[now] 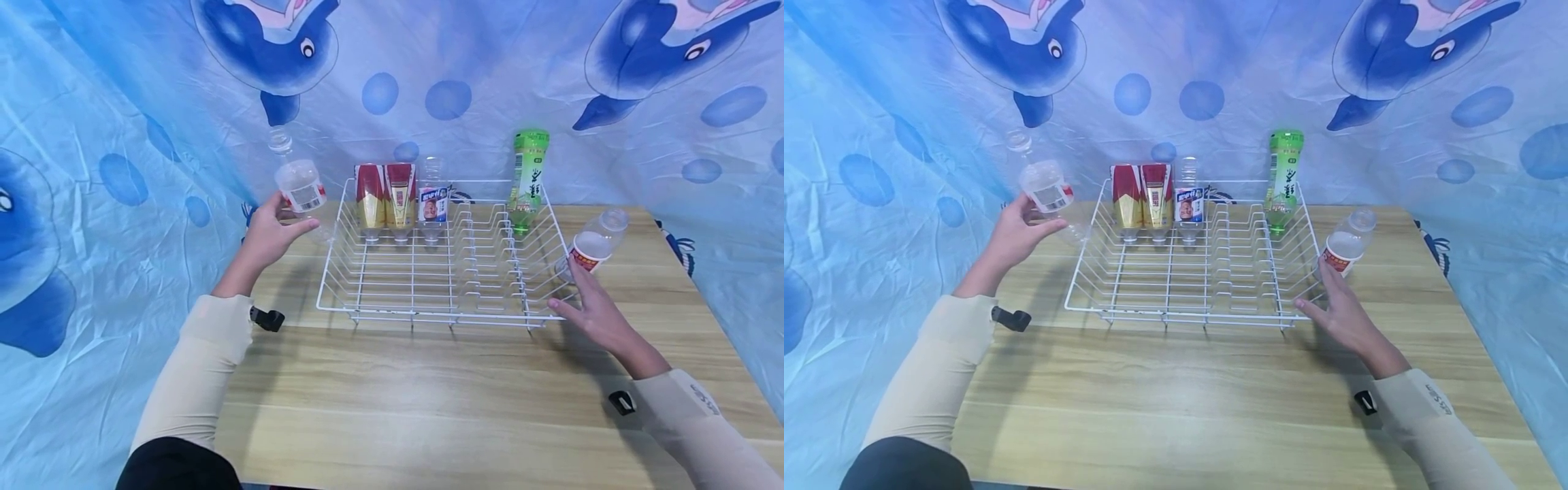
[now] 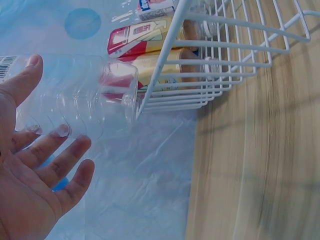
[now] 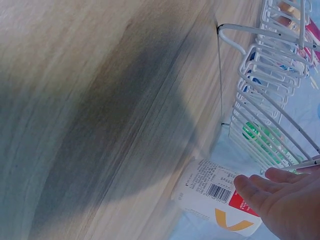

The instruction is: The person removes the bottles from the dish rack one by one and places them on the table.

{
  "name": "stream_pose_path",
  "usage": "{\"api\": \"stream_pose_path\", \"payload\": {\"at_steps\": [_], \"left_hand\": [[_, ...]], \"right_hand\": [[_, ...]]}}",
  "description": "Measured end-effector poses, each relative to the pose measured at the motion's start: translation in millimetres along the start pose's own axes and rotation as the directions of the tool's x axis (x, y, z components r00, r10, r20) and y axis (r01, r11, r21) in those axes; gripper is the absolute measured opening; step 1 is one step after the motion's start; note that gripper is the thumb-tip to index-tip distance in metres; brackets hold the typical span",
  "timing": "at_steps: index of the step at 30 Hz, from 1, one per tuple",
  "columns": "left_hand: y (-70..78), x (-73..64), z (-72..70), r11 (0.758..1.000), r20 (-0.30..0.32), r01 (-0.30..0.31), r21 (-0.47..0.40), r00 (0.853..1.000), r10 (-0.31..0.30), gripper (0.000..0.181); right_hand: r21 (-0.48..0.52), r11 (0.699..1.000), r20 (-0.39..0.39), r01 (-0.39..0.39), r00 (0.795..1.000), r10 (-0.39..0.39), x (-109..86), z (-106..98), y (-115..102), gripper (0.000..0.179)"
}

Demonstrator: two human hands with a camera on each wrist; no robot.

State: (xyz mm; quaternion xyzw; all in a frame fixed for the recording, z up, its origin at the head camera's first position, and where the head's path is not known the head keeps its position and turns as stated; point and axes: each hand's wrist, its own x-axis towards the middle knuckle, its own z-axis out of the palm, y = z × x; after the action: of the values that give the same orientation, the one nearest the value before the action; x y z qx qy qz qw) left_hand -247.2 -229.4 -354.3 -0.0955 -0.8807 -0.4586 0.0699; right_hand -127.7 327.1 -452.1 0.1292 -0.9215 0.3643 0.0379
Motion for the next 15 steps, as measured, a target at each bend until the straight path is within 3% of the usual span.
{"api": "stream_pose_path", "payload": {"at_steps": [15], "left_hand": [[-8.7,-4.6,-9.7,1.0,-0.023,0.031,-0.004,0.999,-0.031,0.075]], "right_hand": [[0.015,1.0,-0.006,0.005,1.0,-0.004,-0.4,0.8,-1.1,0.09]]}}
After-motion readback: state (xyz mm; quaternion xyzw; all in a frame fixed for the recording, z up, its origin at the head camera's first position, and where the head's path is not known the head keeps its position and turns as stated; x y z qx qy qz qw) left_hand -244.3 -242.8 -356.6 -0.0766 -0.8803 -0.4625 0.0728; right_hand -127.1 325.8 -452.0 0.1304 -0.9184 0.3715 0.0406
